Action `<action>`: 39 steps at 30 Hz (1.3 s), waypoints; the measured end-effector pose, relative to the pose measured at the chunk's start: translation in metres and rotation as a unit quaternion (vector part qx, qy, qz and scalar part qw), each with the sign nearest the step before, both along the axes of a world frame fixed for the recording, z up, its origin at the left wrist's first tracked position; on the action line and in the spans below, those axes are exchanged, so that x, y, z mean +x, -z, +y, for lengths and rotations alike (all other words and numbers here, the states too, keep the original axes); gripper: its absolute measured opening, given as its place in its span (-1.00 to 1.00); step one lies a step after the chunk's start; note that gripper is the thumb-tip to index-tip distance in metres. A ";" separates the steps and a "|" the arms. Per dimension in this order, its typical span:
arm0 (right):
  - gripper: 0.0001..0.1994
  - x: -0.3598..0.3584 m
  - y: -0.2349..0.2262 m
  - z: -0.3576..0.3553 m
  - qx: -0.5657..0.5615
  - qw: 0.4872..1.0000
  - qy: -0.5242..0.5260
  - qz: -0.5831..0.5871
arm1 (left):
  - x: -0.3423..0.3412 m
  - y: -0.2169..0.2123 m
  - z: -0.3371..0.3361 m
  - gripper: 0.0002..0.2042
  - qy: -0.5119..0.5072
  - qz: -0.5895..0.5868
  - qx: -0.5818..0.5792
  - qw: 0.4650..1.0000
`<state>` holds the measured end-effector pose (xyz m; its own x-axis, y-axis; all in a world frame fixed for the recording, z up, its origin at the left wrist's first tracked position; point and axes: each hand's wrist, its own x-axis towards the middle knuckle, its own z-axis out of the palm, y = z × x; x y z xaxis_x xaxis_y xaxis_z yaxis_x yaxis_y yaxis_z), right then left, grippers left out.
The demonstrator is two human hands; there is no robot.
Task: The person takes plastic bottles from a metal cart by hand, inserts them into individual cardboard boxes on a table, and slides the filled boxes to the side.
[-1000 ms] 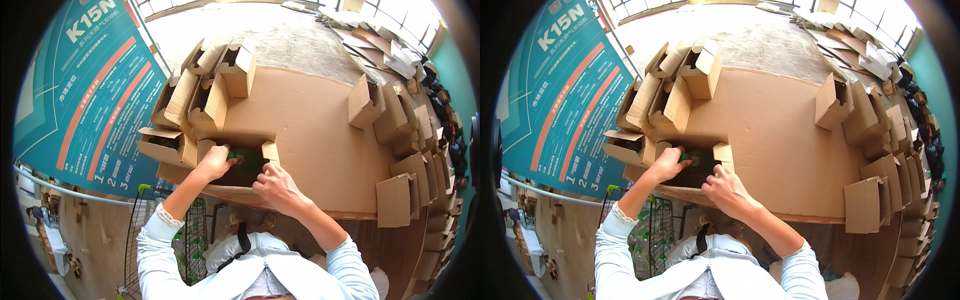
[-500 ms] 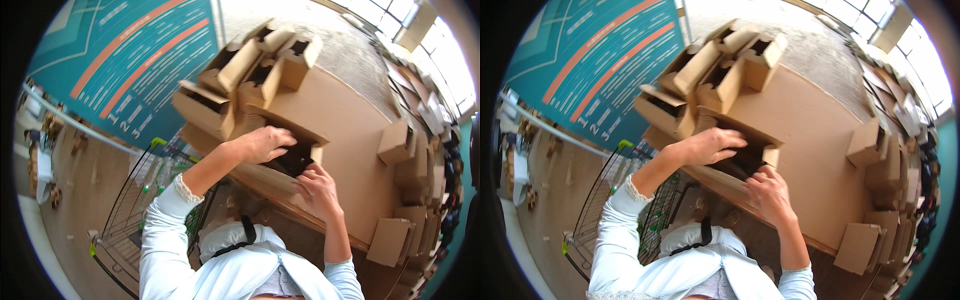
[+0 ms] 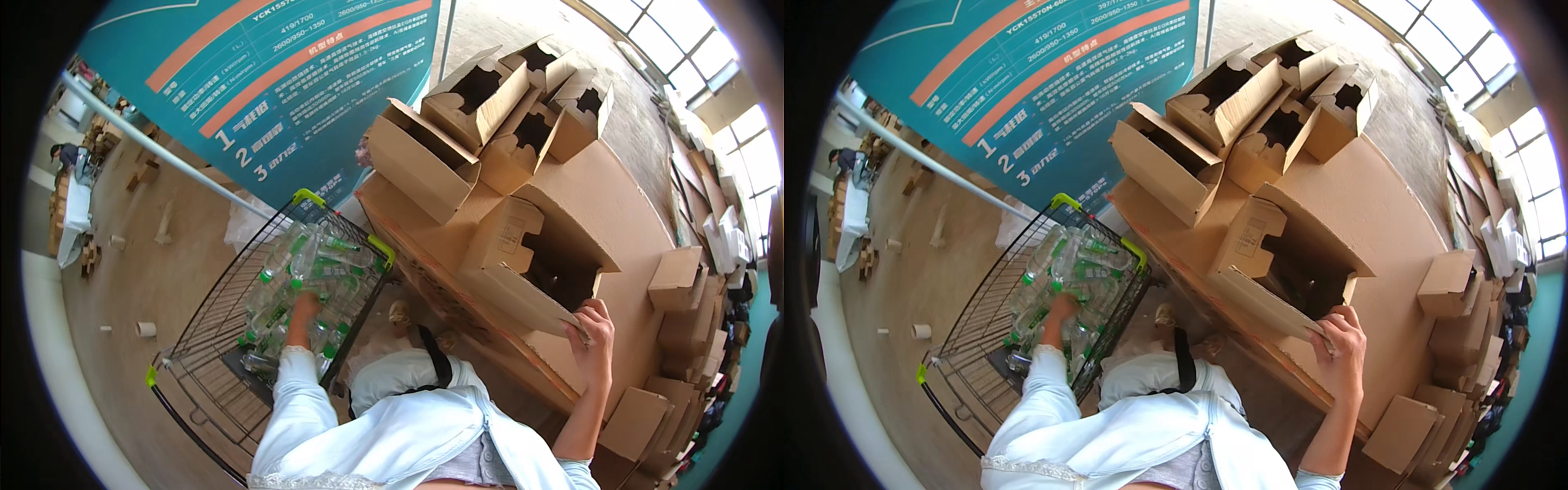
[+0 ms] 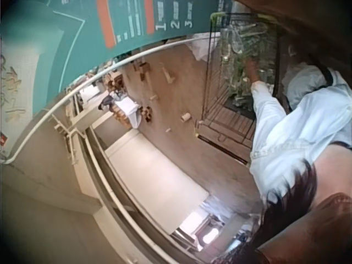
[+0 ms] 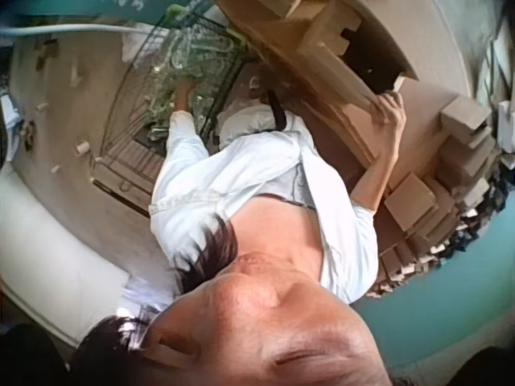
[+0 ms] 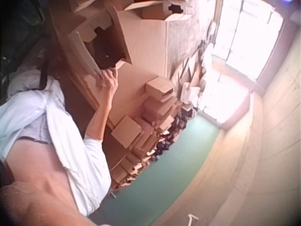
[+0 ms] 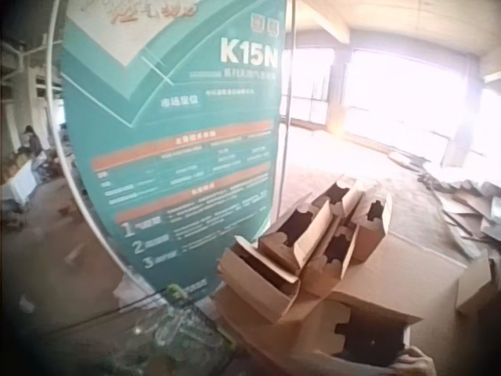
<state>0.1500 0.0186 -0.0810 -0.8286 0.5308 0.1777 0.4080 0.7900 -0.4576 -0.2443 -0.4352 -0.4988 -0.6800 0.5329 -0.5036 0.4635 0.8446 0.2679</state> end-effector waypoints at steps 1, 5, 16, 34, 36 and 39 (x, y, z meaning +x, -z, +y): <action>-0.86 0.000 0.000 0.001 0.002 1.000 -0.001 -0.009 | 0.014 0.022 0.005 -0.46 -0.001 -0.090 -0.016 0.996; -0.87 0.002 -0.001 -0.007 0.013 0.999 0.020 -0.038 | 0.043 0.054 0.042 -0.13 -0.135 -0.065 -0.078 0.986; -0.94 0.000 -0.009 -0.015 0.054 0.994 0.053 -0.077 | 0.048 0.060 0.069 0.00 -0.074 -0.036 -0.107 0.991; -0.94 0.016 0.012 -0.008 0.090 0.994 -0.004 -0.060 | 0.047 -0.317 0.137 -0.03 -0.225 -0.168 0.650 0.706; -0.94 0.016 0.015 -0.008 0.101 0.993 -0.018 -0.052 | 0.051 -0.360 0.198 0.00 -0.073 -0.287 0.737 0.607; -0.93 0.020 0.019 -0.008 0.097 0.995 -0.014 -0.028 | 0.091 -0.422 0.310 -0.08 0.145 -0.308 0.742 0.577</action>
<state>0.1700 0.0110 -0.0999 -0.8538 0.4681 0.2281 0.4051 0.8723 -0.2738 -0.1530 -0.1250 -0.0766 -0.3888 0.7348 0.5559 -0.0425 -0.6170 0.7858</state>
